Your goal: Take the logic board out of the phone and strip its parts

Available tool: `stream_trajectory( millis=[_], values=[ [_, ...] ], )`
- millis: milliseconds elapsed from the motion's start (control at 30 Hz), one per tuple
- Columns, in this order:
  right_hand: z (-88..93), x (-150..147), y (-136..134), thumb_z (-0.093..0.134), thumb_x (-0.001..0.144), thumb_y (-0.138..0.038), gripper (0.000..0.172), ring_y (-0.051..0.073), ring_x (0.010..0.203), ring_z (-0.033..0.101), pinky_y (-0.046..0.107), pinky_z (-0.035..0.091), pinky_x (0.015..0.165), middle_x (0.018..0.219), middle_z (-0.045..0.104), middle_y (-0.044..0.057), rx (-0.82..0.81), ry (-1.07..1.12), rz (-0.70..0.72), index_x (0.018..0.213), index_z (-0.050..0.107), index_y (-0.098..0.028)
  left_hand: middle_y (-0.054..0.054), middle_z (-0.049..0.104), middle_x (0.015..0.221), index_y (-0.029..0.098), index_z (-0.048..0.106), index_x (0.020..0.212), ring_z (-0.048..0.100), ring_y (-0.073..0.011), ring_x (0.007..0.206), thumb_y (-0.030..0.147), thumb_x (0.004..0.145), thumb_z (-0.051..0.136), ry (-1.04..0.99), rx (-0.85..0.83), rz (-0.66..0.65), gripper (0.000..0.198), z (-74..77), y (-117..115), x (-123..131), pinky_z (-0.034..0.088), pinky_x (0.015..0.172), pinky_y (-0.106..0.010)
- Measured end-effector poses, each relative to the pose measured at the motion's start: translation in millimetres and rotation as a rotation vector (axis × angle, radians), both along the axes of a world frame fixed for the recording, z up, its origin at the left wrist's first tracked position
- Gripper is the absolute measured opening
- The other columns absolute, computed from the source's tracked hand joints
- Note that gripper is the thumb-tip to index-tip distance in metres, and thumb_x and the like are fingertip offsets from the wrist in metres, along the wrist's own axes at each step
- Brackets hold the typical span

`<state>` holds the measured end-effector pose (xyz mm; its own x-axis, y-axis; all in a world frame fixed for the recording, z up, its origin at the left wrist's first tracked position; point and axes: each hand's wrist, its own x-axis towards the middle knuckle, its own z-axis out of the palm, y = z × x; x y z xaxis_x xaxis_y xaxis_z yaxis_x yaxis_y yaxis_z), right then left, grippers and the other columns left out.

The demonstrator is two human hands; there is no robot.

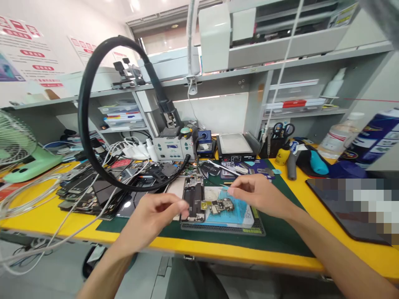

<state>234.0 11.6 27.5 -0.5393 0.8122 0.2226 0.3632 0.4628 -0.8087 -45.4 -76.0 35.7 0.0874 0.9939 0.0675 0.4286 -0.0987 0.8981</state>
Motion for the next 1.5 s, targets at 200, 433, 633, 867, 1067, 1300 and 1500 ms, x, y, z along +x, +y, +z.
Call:
stream_trajectory(
  millis=[200, 433, 633, 867, 1067, 1300, 1500],
  values=[
    [-6.2, 8, 4, 0.060, 0.096, -0.051, 0.032, 0.014, 0.042, 0.045, 0.030, 0.032, 0.038, 0.053, 0.054, 0.000, 0.011, -0.062, -0.027, 0.075, 0.070, -0.028, 0.000, 0.049, 0.049, 0.025, 0.075, 0.071, 0.017, -0.0085, 0.044, 0.062, 0.082, 0.067, -0.261, -0.215, 0.339, 0.040, -71.0, -101, -106, 0.021, 0.045, -0.028],
    [-17.3, 14, 20, 0.059, 0.092, -0.061, 0.033, 0.018, 0.032, 0.044, 0.033, 0.024, 0.025, 0.041, 0.048, 0.002, 0.164, -0.002, -0.021, 0.079, 0.074, -0.034, 0.006, 0.021, 0.040, 0.026, 0.061, 0.066, 0.013, -0.0112, 0.043, 0.070, 0.084, 0.057, -0.273, -0.275, 0.661, 0.048, -143.7, -146, -178, 0.017, 0.039, -0.025],
    [-23.6, 11, 22, 0.068, 0.087, -0.059, 0.025, 0.018, 0.033, 0.051, 0.033, 0.032, 0.024, 0.045, 0.056, 0.002, 0.123, -0.053, -0.041, 0.079, 0.076, -0.037, 0.005, 0.030, 0.039, 0.025, 0.066, 0.071, 0.025, -0.0107, 0.040, 0.070, 0.080, 0.066, -0.244, -0.380, 0.691, 0.045, -134.3, -151, -183, 0.029, 0.039, -0.025],
    [-1.4, -17, 20, 0.055, 0.085, -0.075, 0.042, 0.023, 0.041, 0.063, 0.034, 0.037, 0.025, 0.050, 0.065, 0.007, 0.190, 0.093, 0.029, 0.073, 0.075, -0.040, 0.001, 0.046, 0.053, 0.023, 0.052, 0.063, 0.039, -0.0110, 0.045, 0.060, 0.082, 0.069, -0.365, -0.346, 0.788, 0.046, -131.2, -154, -210, 0.032, 0.041, -0.026],
    [-6.5, -130, -8, 0.056, 0.079, -0.081, 0.044, 0.030, 0.057, 0.072, 0.037, 0.042, 0.028, 0.050, 0.063, 0.007, 0.198, 0.016, 0.245, 0.079, 0.076, -0.043, 0.000, 0.051, 0.060, 0.024, 0.061, 0.078, 0.060, -0.0209, 0.061, 0.055, 0.089, 0.063, -0.398, -0.304, 0.750, 0.033, -136.0, -154, -224, 0.042, 0.045, -0.028],
    [12.5, -161, -34, 0.064, 0.097, -0.045, 0.016, 0.022, 0.093, 0.070, 0.029, 0.059, 0.069, 0.106, 0.072, 0.004, 0.221, -0.048, 0.435, 0.104, 0.071, -0.033, -0.009, 0.067, 0.118, 0.018, 0.063, 0.121, 0.067, -0.0223, 0.097, 0.036, 0.096, 0.063, -0.352, -0.391, 0.730, 0.030, -163.8, -138, -243, 0.060, 0.080, -0.041],
    [21.0, -205, -25, 0.059, 0.102, -0.034, 0.023, 0.021, 0.105, 0.065, 0.040, 0.057, 0.090, 0.130, 0.063, 0.009, 0.227, -0.087, 0.601, 0.121, 0.065, -0.024, -0.011, 0.063, 0.130, 0.022, 0.063, 0.123, 0.064, -0.0248, 0.109, 0.035, 0.097, 0.062, -0.321, -0.392, 0.712, 0.029, -183.9, -98, -293, 0.057, 0.090, -0.045]
  ],
)
